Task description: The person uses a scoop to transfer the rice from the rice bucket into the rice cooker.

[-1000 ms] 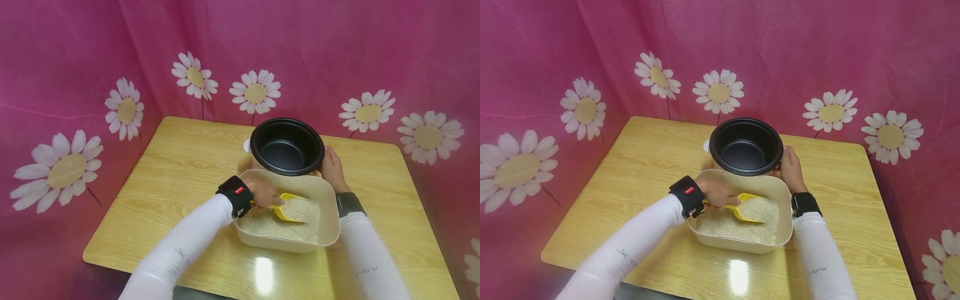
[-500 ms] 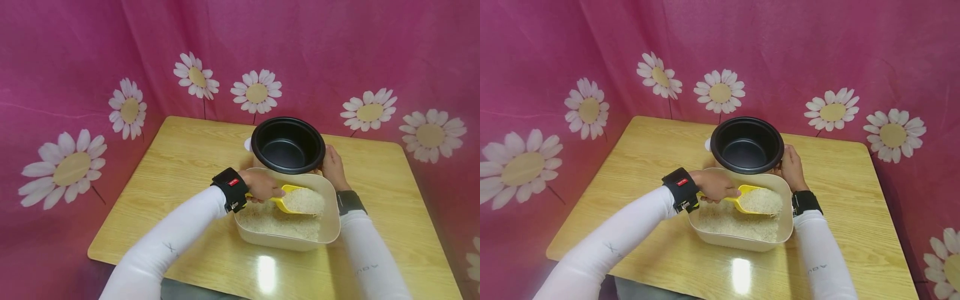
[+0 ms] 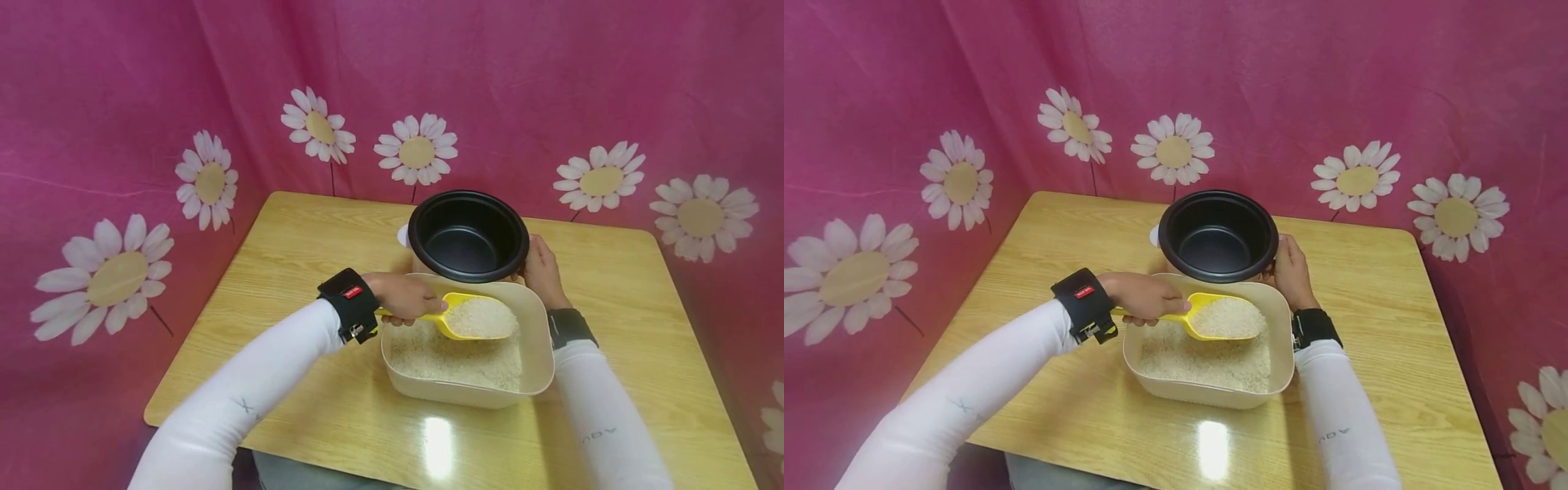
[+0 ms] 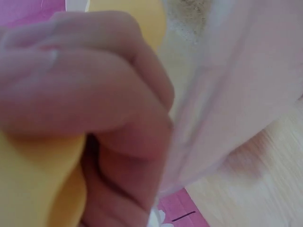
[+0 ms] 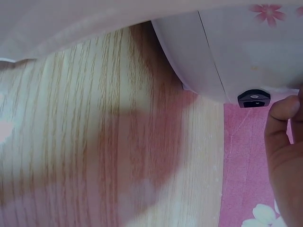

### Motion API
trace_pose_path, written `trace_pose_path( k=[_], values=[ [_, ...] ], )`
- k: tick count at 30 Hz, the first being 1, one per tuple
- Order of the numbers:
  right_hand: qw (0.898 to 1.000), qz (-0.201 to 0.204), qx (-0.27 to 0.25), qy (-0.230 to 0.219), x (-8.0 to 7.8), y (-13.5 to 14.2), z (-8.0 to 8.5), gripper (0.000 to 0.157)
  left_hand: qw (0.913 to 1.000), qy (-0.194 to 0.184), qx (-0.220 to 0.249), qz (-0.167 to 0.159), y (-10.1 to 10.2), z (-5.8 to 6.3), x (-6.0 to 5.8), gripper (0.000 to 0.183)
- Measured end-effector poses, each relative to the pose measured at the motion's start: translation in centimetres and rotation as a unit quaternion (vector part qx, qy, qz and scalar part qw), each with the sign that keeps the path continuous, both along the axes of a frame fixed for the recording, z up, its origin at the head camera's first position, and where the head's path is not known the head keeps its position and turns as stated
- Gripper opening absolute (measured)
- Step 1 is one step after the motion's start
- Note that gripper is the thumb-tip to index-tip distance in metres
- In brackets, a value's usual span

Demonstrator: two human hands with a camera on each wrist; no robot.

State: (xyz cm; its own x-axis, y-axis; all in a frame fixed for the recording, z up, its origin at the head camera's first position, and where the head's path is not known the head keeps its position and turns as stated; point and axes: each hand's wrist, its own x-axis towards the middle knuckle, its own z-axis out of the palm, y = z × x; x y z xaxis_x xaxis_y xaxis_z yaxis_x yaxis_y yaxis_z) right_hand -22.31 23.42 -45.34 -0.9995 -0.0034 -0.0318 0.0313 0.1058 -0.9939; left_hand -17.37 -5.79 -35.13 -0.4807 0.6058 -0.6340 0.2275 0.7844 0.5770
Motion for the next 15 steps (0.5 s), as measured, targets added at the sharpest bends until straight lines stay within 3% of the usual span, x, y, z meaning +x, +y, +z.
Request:
trace_pose_path(
  k=[9, 15],
  values=[
    [1.000, 0.012, 0.009, -0.011, 0.0, 0.4, 0.1, 0.026, 0.9989, -0.012, 0.043, 0.011, -0.8, -0.4, 0.5, 0.031],
    [1.000, 0.010, 0.000, -0.008, -0.1, 0.3, 0.0, 0.027, 0.9970, -0.024, 0.065, 0.035, -1.2, -0.9, 0.8, 0.030]
  ],
)
